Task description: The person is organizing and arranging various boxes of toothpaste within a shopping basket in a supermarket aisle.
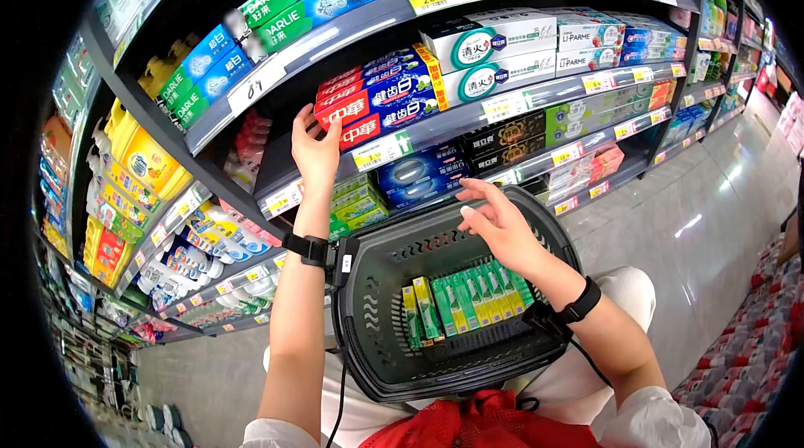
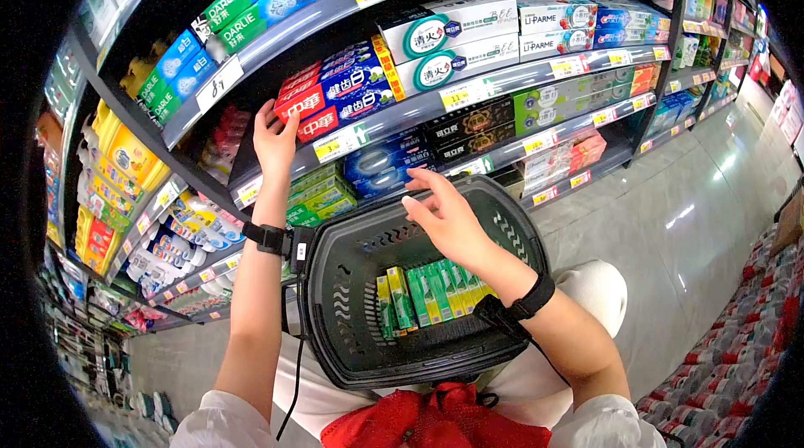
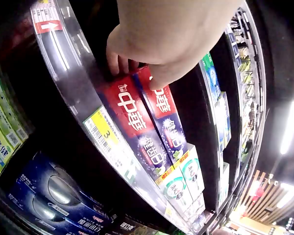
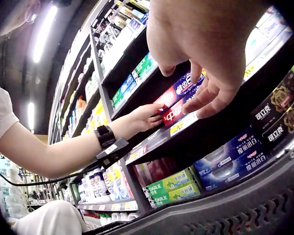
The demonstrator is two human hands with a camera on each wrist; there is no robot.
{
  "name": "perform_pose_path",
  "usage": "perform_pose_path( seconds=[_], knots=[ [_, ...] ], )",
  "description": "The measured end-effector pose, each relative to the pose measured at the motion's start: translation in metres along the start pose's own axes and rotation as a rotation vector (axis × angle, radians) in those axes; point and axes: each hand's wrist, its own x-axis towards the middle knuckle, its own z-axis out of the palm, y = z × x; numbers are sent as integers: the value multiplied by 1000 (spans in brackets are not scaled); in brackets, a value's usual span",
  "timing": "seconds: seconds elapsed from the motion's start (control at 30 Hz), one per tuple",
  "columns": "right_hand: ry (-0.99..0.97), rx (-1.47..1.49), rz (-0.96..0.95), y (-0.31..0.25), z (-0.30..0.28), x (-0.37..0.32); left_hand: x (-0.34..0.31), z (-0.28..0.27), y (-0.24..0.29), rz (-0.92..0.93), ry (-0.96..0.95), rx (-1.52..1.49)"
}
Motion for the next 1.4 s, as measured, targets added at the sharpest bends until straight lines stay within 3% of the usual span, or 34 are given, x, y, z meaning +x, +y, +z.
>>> perform_pose_path(
  seconds=[0.13,0.5,0.57,0.63,0.7,0.77,0.8,0.87,0.97,1.03,1.07,1.13,1.17,1.2,1.4],
  knots=[
    [-3,-1,13,-1,0,1,-3,9,-6,96,-1,41],
    [39,-20,17,1,-2,3,-15,14,-11,110,-15,121],
    [74,-28,5,8,-8,5,-35,9,-1,247,35,173],
    [233,-199,-36,21,-19,9,-65,-5,12,331,-83,238],
    [351,-141,47,29,-31,8,-98,-20,24,399,-239,302],
    [392,-109,107,30,-44,4,-122,-39,9,457,-627,342],
    [390,-140,180,26,-50,2,-133,-47,-3,443,-629,334],
    [409,-244,210,47,-69,-3,-155,-63,-33,386,-917,464],
    [464,-512,231,104,-110,-19,-177,-88,-77,145,-823,605],
    [581,-929,320,164,-137,-42,-188,-104,-87,147,-713,830],
    [543,-941,326,163,-140,-40,-191,-113,-89,64,-791,897],
    [365,-537,596,158,-134,-44,-201,-127,-92,-59,-878,868],
    [324,-701,584,147,-127,-40,-200,-130,-89,-133,-916,818],
    [356,-625,583,147,-125,-36,-212,-134,-99,5,-878,932],
    [409,-388,728,142,-113,-17,-211,-137,-100,83,-886,984]
  ],
)
